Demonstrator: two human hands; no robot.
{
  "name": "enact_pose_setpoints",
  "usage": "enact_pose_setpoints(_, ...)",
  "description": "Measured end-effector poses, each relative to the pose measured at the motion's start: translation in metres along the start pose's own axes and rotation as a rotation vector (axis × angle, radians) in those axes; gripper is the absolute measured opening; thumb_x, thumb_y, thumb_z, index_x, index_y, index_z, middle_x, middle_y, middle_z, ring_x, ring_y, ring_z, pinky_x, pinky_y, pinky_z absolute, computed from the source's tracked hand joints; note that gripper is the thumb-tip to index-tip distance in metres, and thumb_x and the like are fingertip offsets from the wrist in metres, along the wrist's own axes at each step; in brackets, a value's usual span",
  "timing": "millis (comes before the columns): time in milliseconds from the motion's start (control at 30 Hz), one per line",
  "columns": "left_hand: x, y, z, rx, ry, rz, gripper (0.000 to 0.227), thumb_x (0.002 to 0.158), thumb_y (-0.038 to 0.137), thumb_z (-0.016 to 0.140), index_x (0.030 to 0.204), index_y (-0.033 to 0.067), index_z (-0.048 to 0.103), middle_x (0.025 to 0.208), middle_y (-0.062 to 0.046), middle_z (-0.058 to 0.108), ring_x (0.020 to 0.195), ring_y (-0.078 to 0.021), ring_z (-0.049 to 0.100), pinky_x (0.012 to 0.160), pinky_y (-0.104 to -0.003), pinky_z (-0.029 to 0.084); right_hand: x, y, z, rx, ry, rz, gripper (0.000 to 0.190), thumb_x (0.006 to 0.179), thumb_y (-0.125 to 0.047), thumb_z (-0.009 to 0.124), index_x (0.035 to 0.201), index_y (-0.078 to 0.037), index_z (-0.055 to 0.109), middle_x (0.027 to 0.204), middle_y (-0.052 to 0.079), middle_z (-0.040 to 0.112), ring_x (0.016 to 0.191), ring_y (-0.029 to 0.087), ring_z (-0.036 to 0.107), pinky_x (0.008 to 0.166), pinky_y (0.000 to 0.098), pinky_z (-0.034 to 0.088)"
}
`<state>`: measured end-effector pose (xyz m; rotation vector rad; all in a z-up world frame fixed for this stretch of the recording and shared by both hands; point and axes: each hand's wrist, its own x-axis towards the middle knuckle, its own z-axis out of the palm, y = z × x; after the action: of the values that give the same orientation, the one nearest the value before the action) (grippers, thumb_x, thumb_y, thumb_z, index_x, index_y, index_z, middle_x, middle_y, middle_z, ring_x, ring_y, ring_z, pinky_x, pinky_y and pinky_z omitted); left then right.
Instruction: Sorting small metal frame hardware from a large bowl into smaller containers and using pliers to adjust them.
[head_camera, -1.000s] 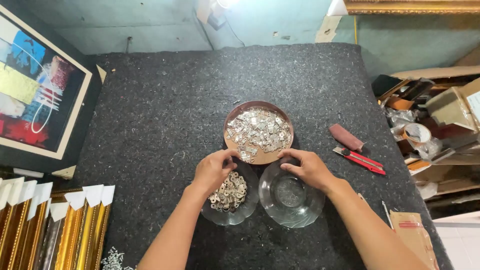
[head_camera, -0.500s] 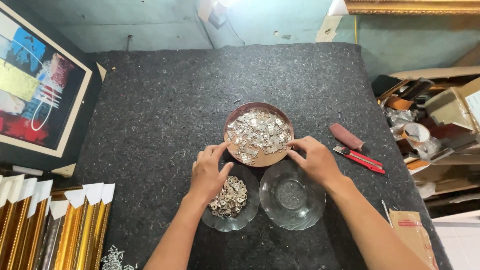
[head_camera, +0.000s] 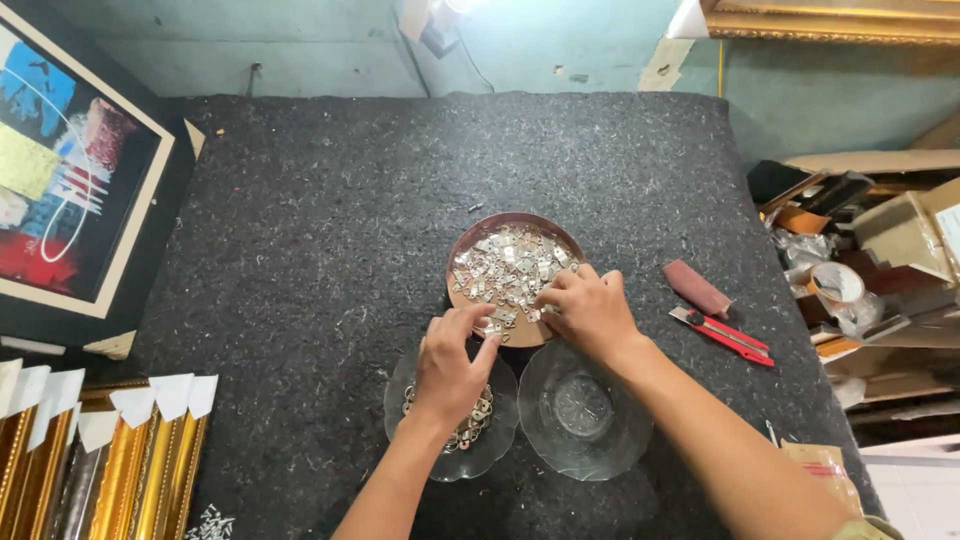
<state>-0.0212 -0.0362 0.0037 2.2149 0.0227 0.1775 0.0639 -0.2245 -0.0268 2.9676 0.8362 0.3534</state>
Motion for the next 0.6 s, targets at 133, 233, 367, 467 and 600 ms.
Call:
enact_pose_setpoints(133,0.002,0.007,-0.001,0.036,-0.035,-0.011,0.032,0.073,0.021,0.065,0.104,0.0234,0.058,0.085,0.003,0.059,0.085,-0.0190,0.055,0.073,-0.034,0.044,0.003,-0.004,-0.002,-0.008,-0.035,-0.101,0.012,0.067,-0.033,0.064,0.078,-0.034,0.058,0.081,-0.011,0.055,0.080,0.015,0.050,0.066,0.0329,0.036)
enact_pose_setpoints(233,0.006,0.007,0.002,0.049,-0.032,0.000,0.031,0.074,0.021,0.064,0.104,0.0230,0.058,0.087,0.003,0.059,0.087,-0.0202,0.054,0.072,-0.035,0.044,0.004,-0.004,0.001,-0.050,-0.038,-0.114,0.015,0.066,-0.035,0.065,0.078,-0.034,0.057,0.082,-0.011,0.053,0.079,0.015,0.049,0.064,0.0331,0.036)
enact_pose_setpoints(367,0.012,0.009,0.004,0.020,-0.010,0.052,0.027,0.076,0.017,0.062,0.102,0.0198,0.059,0.088,0.001,0.060,0.086,-0.0203,0.057,0.072,-0.034,0.045,0.008,-0.007,-0.018,0.236,-0.127,0.058,0.008,0.072,-0.031,0.059,0.079,-0.032,0.057,0.077,-0.010,0.057,0.080,0.015,0.053,0.067,0.0316,0.037)
enact_pose_setpoints(467,0.014,0.013,0.003,-0.070,0.012,0.095,0.026,0.076,0.016,0.062,0.102,0.0163,0.060,0.090,-0.003,0.063,0.084,-0.0233,0.061,0.072,-0.035,0.048,0.012,-0.013,-0.031,0.582,-0.158,0.185,0.009,0.075,-0.024,0.060,0.081,-0.030,0.061,0.070,-0.009,0.063,0.077,0.015,0.059,0.067,0.0294,0.039)
enact_pose_setpoints(600,0.015,0.020,-0.002,-0.376,0.032,-0.100,0.020,0.073,0.016,0.067,0.094,0.0181,0.065,0.077,-0.005,0.069,0.070,-0.0195,0.068,0.065,-0.031,0.051,0.018,-0.031,-0.061,1.044,-0.156,0.232,0.012,0.077,-0.018,0.064,0.087,-0.023,0.067,0.072,-0.002,0.070,0.072,0.012,0.062,0.069,0.0279,0.045)
